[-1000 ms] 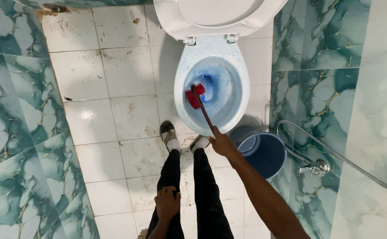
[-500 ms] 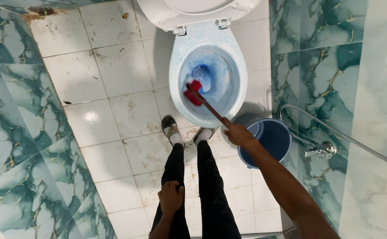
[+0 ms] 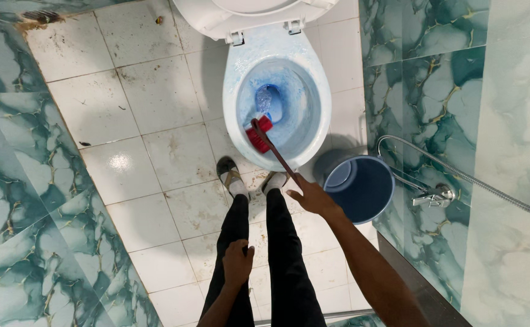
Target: The person cleans a toilet bowl by scrubbing the interior with a toilet brush.
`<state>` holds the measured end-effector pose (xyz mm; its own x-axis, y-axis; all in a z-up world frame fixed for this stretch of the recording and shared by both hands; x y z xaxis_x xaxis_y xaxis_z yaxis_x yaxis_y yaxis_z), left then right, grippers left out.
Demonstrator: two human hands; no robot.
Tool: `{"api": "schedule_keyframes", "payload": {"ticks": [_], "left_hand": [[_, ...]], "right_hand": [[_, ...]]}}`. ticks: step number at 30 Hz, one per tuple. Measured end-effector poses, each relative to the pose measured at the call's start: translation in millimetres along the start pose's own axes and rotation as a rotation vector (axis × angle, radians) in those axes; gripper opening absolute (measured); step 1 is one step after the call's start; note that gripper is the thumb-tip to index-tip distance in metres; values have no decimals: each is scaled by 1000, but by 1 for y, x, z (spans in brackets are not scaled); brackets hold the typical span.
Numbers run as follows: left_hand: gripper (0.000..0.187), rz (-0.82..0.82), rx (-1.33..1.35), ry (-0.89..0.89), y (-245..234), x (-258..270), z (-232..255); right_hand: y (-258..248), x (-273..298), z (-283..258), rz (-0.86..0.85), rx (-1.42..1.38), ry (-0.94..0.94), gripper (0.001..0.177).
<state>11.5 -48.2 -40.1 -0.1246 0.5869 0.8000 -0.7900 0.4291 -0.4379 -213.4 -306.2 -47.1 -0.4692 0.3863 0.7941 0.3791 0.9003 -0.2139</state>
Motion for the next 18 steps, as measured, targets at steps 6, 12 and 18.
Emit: {"api": "schedule_keyframes", "payload": {"ticks": [6,12,18], "left_hand": [[67,-381,843,3,67,-81,88],[52,-549,1578,-138,61,-98,178],[42,-265,1612,-308,43,-43,169]], "right_hand": [[-20,-69,-24,32,-141,62,87],[4,-57,-35,7,-197,69,85],[58,-61,-19,-130,-236,100,66]]}}
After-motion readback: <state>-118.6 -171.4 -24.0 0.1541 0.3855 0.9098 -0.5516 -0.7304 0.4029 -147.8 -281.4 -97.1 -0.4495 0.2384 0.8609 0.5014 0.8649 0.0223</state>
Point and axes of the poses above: each hand's wrist, its own x-axis away from the middle knuckle, its own y-axis out of the palm, z = x × y, the point moved 5 cm from there along -x, towards the middle knuckle, and after that the axes turned 10 degrees about -z, right-handed, at the moved point
